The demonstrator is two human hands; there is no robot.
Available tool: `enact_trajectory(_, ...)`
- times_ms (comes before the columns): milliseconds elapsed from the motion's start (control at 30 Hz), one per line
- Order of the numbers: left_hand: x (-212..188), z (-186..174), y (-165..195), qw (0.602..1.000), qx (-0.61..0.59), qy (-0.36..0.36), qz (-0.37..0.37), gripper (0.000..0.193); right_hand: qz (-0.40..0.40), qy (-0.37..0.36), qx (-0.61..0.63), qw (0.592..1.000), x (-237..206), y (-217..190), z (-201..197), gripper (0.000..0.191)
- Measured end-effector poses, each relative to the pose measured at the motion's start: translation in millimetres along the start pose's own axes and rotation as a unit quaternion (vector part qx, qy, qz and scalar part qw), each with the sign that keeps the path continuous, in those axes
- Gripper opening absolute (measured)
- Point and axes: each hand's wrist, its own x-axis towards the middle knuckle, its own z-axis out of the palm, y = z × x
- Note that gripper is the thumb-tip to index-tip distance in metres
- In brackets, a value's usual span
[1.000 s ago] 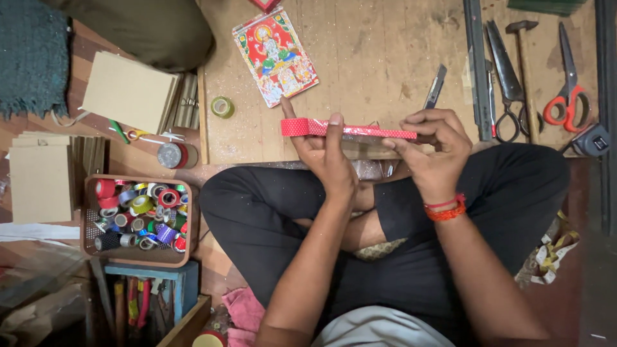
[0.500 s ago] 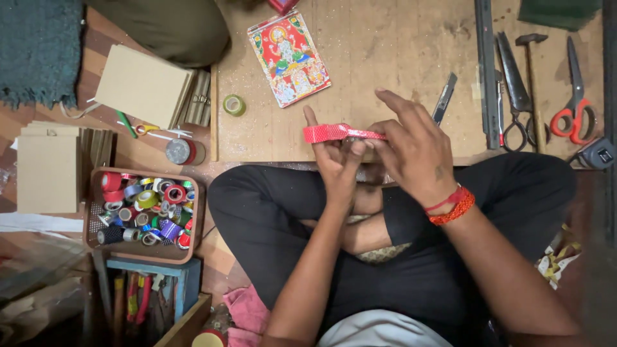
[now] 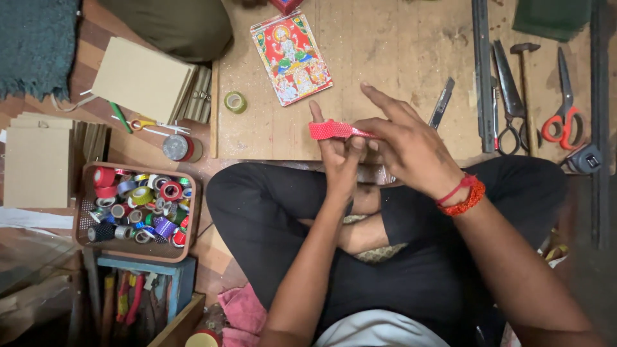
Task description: The person sits on the floor and wraps red patterned decorative tape around the edges of small printed religious image cards. They press the tape along each side, cut it with a utility knife, smooth it down, and set finished cards aside with a stack of completed ones.
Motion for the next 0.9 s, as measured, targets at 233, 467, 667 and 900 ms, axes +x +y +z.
enact_trajectory(233,4.3,9.7,3.9,0.999,-0.021,0.004,0.037,0.111,0.022,0.212,-0.139,0.967,-39.4,-0.3,14.3,0.032)
enact_trajectory(467,-10.0,34.6,7.4,0.999,-0.008,0.010,0.032,0.109,0.007,0.231,-0.206,0.951,-59.0,6.7,6.2,0.027)
enact_trajectory(667,-19.4,51.8,23.4,0.996,0.082,-0.023,0.024,0.107,0.140,0.173,0.034,0.974,-62.0,8.2,-28.1,0.020)
enact_trajectory(900,-30.4,65.9,35.7,0.976,0.184,-0.039,0.112,0.102,0.074,0.214,-0.079,0.971,-74.7,-12.0,-49.2,0.021)
